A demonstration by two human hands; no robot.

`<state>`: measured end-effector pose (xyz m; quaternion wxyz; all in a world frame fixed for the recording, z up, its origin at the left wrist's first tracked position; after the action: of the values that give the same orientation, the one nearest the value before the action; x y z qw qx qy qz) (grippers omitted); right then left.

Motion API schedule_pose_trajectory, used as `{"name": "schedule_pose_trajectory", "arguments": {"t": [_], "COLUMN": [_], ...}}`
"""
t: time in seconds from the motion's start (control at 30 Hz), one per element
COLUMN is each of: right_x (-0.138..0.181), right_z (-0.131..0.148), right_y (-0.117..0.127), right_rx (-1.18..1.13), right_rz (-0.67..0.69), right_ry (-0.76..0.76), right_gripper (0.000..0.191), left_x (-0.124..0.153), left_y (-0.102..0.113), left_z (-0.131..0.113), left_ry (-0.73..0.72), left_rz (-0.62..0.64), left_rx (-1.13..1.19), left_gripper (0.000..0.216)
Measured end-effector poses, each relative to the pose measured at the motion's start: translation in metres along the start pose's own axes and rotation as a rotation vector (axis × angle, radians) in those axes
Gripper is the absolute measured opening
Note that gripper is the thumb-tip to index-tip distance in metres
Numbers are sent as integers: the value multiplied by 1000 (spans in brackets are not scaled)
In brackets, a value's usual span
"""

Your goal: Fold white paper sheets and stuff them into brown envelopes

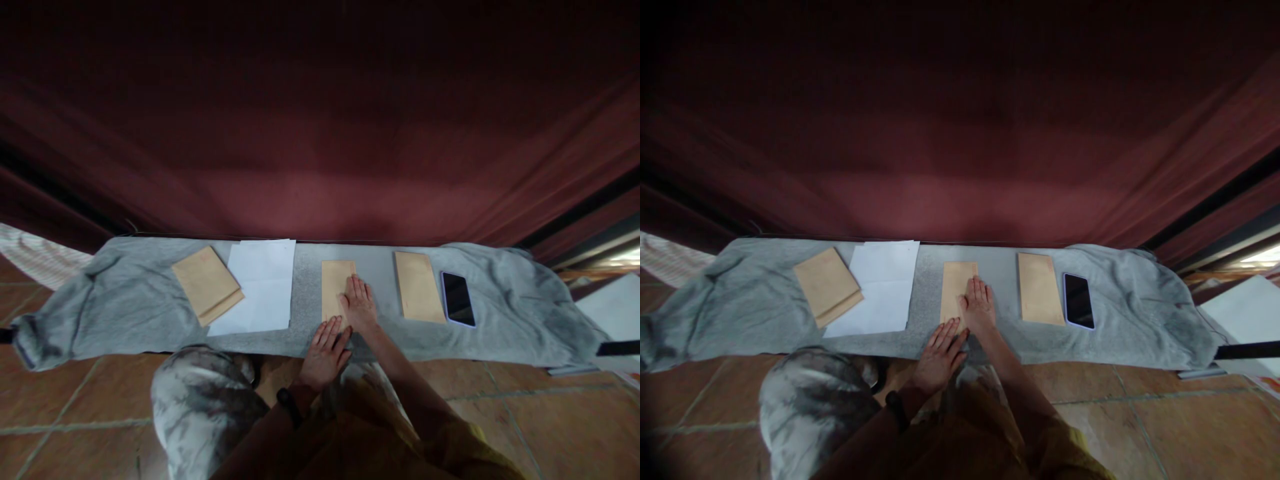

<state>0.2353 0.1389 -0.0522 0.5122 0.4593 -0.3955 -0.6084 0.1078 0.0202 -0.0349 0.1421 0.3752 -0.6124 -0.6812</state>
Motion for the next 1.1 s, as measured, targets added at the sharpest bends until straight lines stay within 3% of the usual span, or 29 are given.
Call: {"name": "schedule_pose_trajectory", "arguments": {"t": [0.23,0.4,0.6,0.83,1.1], "right_x": [51,75,80,79,78], "right_z": [-18,-24,-23,-20,-18], "right_y": [15,23,29,32,40], "right_rx": [36,55,50,9,-18], "right_rz": [-14,4,-11,-55,2], "right_ry": [132,137,131,137,126], "right_gripper": [58,54,53,53,53], "left_x": [-9,-23,-50,-91,-127], "left_y": [5,1,-13,-33,-54], "left_z": [6,13,28,56,80], "left_ry": [60,136,173,184,235], "left_rz": [33,82,64,133,168], "left_rx": [64,81,38,42,62], "left_gripper": [47,45,50,56,62]}}
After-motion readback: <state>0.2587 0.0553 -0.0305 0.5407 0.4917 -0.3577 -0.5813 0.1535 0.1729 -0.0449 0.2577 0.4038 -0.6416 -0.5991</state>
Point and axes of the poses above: each hand's wrist, its own x-axis away from the middle knuckle, its own y-axis out of the back of the hand, z = x × y, the point moved 4 cm from there along -x, towards the middle knuckle, and after that the axes turned 12 degrees about -y, right-handed, at the moved point
